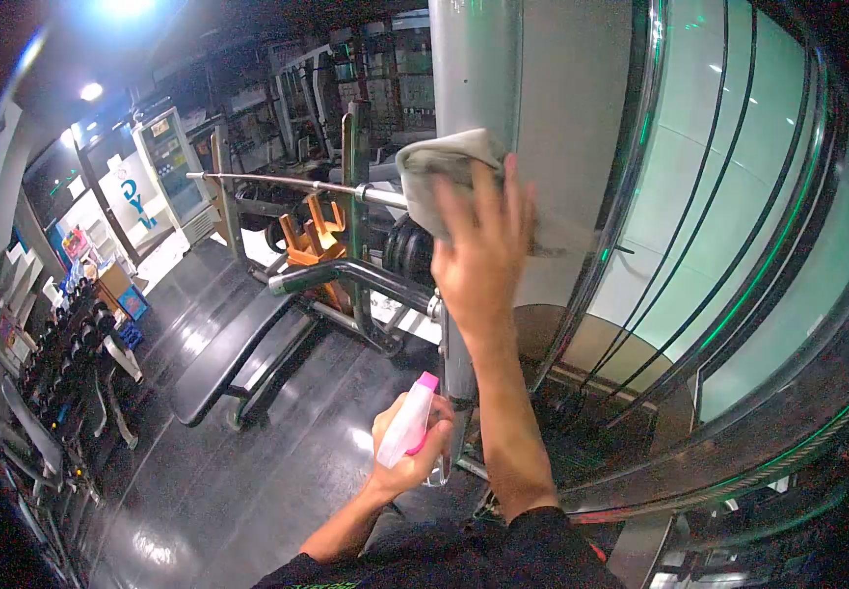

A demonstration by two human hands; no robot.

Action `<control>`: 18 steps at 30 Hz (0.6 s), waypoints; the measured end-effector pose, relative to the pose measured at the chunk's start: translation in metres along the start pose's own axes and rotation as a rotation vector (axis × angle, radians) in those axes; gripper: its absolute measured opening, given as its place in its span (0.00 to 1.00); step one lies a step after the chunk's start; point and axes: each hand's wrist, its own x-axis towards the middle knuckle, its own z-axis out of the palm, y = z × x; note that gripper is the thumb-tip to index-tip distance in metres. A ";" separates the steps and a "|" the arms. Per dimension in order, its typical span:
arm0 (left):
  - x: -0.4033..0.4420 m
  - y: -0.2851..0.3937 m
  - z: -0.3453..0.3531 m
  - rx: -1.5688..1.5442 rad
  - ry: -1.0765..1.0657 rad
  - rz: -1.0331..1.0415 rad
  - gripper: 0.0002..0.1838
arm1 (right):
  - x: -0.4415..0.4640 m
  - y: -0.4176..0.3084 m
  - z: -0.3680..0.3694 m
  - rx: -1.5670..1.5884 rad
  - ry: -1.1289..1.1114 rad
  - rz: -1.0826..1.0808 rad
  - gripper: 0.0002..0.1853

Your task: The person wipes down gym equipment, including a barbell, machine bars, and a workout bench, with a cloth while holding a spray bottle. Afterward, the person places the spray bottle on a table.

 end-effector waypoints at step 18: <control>-0.027 -0.011 -0.026 -0.190 0.003 -0.280 0.07 | -0.054 -0.009 0.009 -0.240 -0.258 0.120 0.29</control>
